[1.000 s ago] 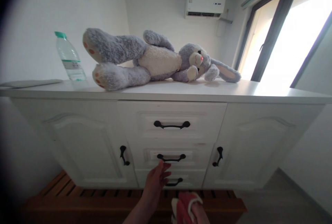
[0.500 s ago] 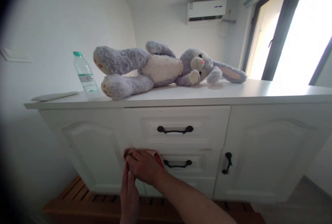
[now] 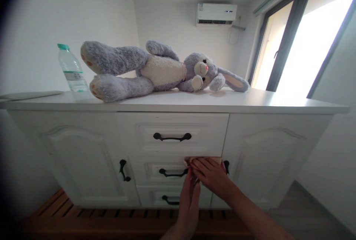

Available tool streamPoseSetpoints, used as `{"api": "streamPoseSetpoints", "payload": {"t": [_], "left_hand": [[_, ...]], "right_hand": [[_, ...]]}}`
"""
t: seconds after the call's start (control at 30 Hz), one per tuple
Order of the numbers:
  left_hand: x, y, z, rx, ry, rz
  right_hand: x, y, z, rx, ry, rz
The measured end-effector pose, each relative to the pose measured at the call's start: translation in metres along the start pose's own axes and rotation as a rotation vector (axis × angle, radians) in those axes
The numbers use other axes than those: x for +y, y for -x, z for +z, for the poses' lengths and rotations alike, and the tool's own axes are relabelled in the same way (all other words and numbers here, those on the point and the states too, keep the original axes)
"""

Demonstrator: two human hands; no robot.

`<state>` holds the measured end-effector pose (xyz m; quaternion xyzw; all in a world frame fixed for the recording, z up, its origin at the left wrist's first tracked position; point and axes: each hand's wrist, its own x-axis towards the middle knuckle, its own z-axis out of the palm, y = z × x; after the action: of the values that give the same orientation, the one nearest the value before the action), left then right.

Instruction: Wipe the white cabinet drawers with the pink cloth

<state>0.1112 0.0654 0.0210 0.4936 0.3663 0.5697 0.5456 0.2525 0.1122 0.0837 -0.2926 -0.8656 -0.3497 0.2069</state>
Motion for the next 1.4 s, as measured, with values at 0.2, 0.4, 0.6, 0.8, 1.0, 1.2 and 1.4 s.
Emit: {"api": "streamPoseSetpoints", "payload": {"t": [0.2,0.4,0.6,0.8,1.0,1.2,1.4], "left_hand": [[-0.026,0.001,0.031,-0.168,0.032,0.000],[-0.084,0.009,0.012,-0.038,0.048,-0.251],[-0.082,0.012,-0.018,-0.005,0.020,-0.288],[-0.054,0.017,-0.091,0.245,-0.085,-0.261],[-0.047,0.014,-0.189,0.484,-0.248,-0.233],[-0.019,0.007,-0.227,0.533,-0.330,-0.236],[0.062,-0.006,-0.194,0.563,-0.339,0.094]], "right_hand": [[0.010,0.061,0.004,0.037,0.009,0.110],[-0.040,0.104,0.064,-0.113,-0.106,0.157],[-0.076,0.096,0.097,-0.074,-0.198,0.204],[-0.121,0.019,0.120,-0.064,-0.327,0.172],[-0.180,-0.077,0.148,-0.023,-0.446,0.068],[-0.200,-0.137,0.147,0.074,-0.474,0.085],[-0.163,-0.181,0.096,0.216,-0.349,0.163]]}}
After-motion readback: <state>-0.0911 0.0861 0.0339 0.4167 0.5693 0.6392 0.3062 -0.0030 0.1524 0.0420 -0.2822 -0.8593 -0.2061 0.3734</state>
